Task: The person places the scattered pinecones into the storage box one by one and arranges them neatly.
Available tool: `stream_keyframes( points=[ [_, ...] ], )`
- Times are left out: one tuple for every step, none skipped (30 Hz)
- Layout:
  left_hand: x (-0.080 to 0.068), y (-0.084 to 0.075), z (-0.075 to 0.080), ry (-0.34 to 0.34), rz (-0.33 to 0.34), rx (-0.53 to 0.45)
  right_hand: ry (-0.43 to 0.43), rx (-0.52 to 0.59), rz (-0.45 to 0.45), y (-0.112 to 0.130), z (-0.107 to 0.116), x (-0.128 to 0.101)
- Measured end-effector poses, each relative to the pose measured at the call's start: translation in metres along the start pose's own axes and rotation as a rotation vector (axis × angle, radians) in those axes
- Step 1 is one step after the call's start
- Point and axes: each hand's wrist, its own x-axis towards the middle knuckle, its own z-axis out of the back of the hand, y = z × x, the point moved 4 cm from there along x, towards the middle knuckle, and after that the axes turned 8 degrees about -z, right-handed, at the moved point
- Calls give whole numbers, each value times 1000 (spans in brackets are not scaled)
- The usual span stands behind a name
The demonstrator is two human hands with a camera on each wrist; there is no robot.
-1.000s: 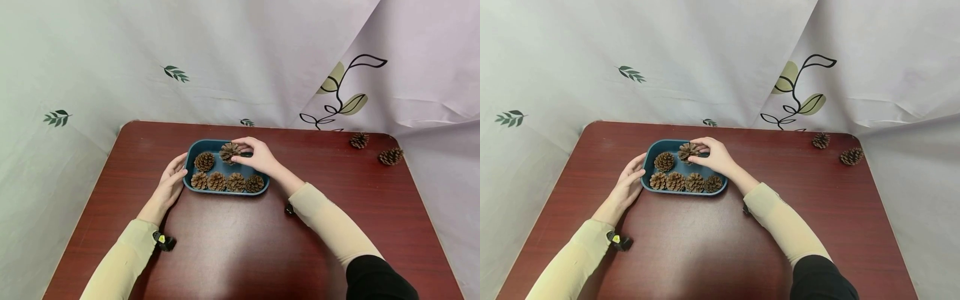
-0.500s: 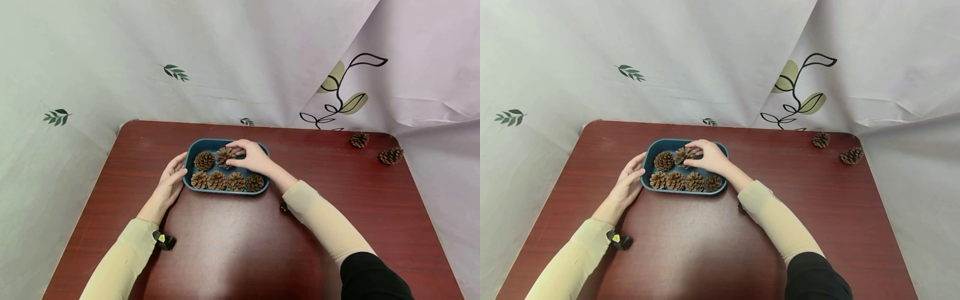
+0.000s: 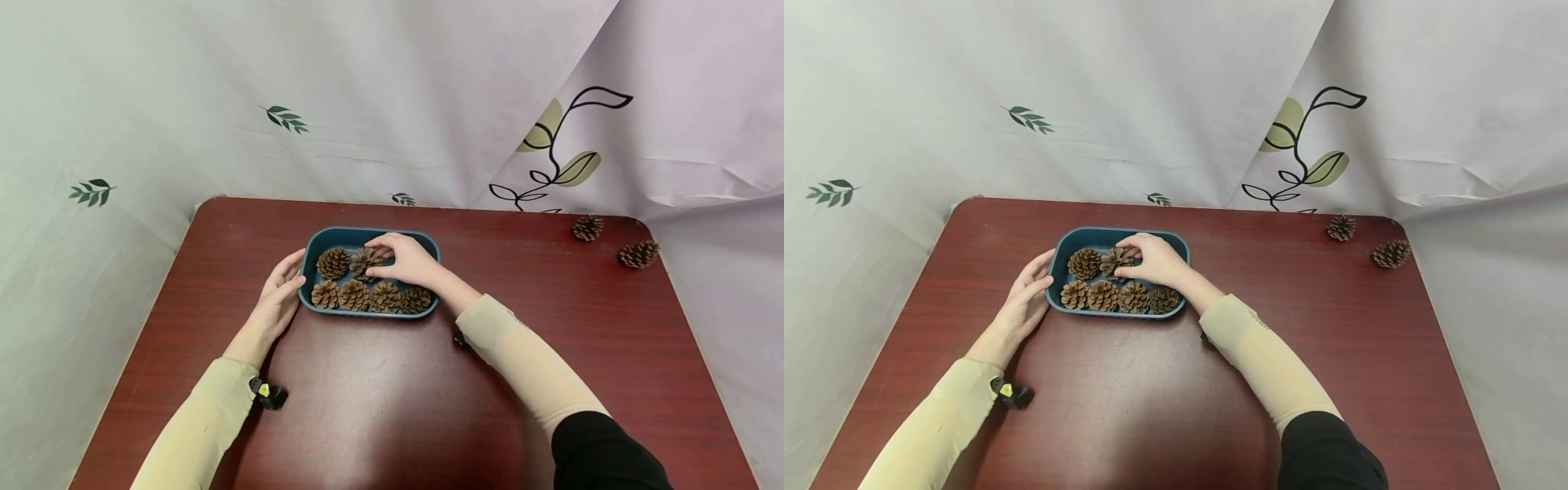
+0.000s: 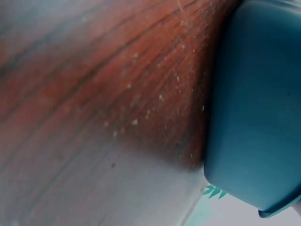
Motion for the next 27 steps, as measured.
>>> stream_keyframes(
  points=[
    [0, 0, 0, 2, 0, 3, 4, -9, -1, 0, -1, 1],
    [0, 0, 0, 0, 2, 8, 9, -16, -2, 0, -2, 2],
    [0, 0, 0, 1, 3, 11, 12, -22, -2, -1, -4, 2],
    [0, 1, 0, 3, 3, 14, 14, -27, -2, -1, -5, 3],
    [0, 1, 0, 3, 3, 16, 16, -31, -3, -2, -6, 4],
    [0, 1, 0, 3, 2, 16, 17, -34, -4, -2, -7, 4],
    [0, 1, 0, 5, -1, 12, 18, -37, -7, -2, -7, 4],
    [0, 1, 0, 4, -1, 8, 19, -41, -8, -2, -8, 5],
    [0, 1, 0, 4, -4, 4, 19, -45, -10, -2, -8, 5],
    [0, 1, 0, 4, -7, 1, 19, -51, -14, -2, -9, 6],
    [0, 1, 0, 4, -9, -2, 20, -59, -16, -1, -9, 6],
    [0, 1, 0, 4, -11, -7, 21, -67, -18, -2, -10, 6],
    [0, 0, 0, 5, -14, -10, 22, -75, -20, -2, -10, 7],
    [0, 0, 0, 3, -14, -10, 22, -80, -21, -2, -11, 7],
    [0, 0, 0, 3, -14, -10, 22, -83, -21, -2, -11, 7],
    [0, 0, 0, 1, -15, -10, 22, -87, -22, -3, -12, 7],
    [0, 0, 0, 1, -14, -10, 22, -89, -22, -3, -12, 8],
    [0, 0, 0, 0, -13, -9, 23, -88, -22, -3, -12, 8],
    [0, 0, 0, 0, -12, -7, 22, -87, -22, -3, -12, 8],
    [0, 0, 0, -2, -11, -5, 21, -87, -23, -2, -12, 7],
    [0, 0, 0, -1, -10, -3, 21, -88, -23, -2, -12, 7],
    [0, 0, 0, 0, -10, 0, 20, -90, -23, -2, -12, 7],
    [0, 0, 0, 1, -9, 3, 19, -91, -23, -1, -12, 7],
    [0, 0, 0, 1, -8, 6, 19, -92, -23, -1, -12, 7],
    [0, 0, 0, 3, -8, 9, 18, -94, -23, -1, -12, 6],
    [0, 0, 0, 2, -8, 11, 18, -95, -22, -1, -12, 6],
    [0, 0, 0, 2, -8, 13, 19, -95, -20, 0, -12, 6]
  ],
)
